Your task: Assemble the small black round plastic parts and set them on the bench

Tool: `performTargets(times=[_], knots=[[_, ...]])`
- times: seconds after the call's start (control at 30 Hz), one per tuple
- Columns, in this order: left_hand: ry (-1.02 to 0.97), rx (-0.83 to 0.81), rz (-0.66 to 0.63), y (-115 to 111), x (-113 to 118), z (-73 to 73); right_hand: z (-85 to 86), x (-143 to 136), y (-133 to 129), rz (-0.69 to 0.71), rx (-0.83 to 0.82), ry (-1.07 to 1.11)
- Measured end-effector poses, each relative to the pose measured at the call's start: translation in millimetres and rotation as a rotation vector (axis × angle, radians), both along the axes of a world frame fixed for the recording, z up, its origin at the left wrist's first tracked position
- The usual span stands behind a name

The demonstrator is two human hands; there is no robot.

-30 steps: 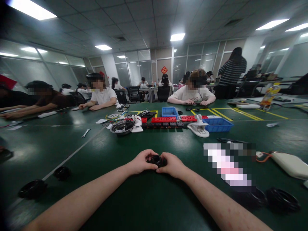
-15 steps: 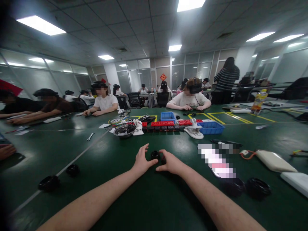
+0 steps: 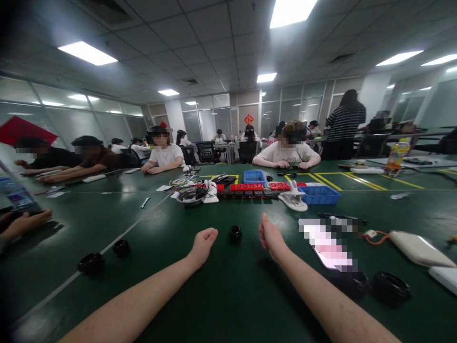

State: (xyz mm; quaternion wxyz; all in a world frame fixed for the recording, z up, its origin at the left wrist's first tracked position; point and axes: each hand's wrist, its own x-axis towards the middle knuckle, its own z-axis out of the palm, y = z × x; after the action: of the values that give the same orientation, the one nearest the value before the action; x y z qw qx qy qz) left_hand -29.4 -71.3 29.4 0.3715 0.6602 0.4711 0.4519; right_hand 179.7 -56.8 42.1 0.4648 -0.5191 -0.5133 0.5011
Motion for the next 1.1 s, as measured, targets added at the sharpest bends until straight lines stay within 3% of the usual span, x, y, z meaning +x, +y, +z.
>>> performTargets(times=[0.1,0.23,0.27,0.33,0.4,0.53,0.77,0.83,0.9,0.97,1.0,1.07,1.1], knots=[[-0.107,-0.097,-0.172,-10,2,7.3,11.5,-12,-16,0.131,0.083,0.068],[-0.112,-0.375,-0.686,-31,15,1.2,24.9,-40,-52,0.471,0.057,0.404],[-0.133,-0.402,-0.744,-37,19,-2.2,25.8,-47,-60,0.583,0.005,0.45],[-0.145,-0.382,-0.777,-45,25,-8.1,25.0,-57,-71,0.739,-0.068,0.502],[-0.164,-0.361,-0.753,-49,30,-10.7,22.5,-61,-75,0.789,-0.115,0.558],[-0.164,-0.363,-0.71,-50,33,-8.6,17.2,-60,-70,0.742,-0.198,0.634],[-0.131,-0.356,-0.634,-53,39,-6.9,11.3,-73,-78,0.511,-0.175,0.564],[-0.105,-0.39,-0.612,-50,38,-3.3,14.3,-72,-77,0.518,-0.151,0.542],[-0.053,-0.393,-0.609,-45,32,5.5,21.0,-64,-71,0.609,-0.116,0.513],[0.009,-0.291,-0.681,-42,22,20.0,29.5,-49,-61,0.765,-0.094,0.462],[0.063,-0.262,-0.779,-42,17,28.5,33.4,-41,-56,0.854,-0.103,0.409],[0.213,-0.351,-1.147,-46,9,43.8,38.9,-26,-49,1.019,-0.124,0.245],[0.175,-0.348,-1.206,-51,8,49.1,40.4,-22,-48,1.061,-0.122,0.134]])
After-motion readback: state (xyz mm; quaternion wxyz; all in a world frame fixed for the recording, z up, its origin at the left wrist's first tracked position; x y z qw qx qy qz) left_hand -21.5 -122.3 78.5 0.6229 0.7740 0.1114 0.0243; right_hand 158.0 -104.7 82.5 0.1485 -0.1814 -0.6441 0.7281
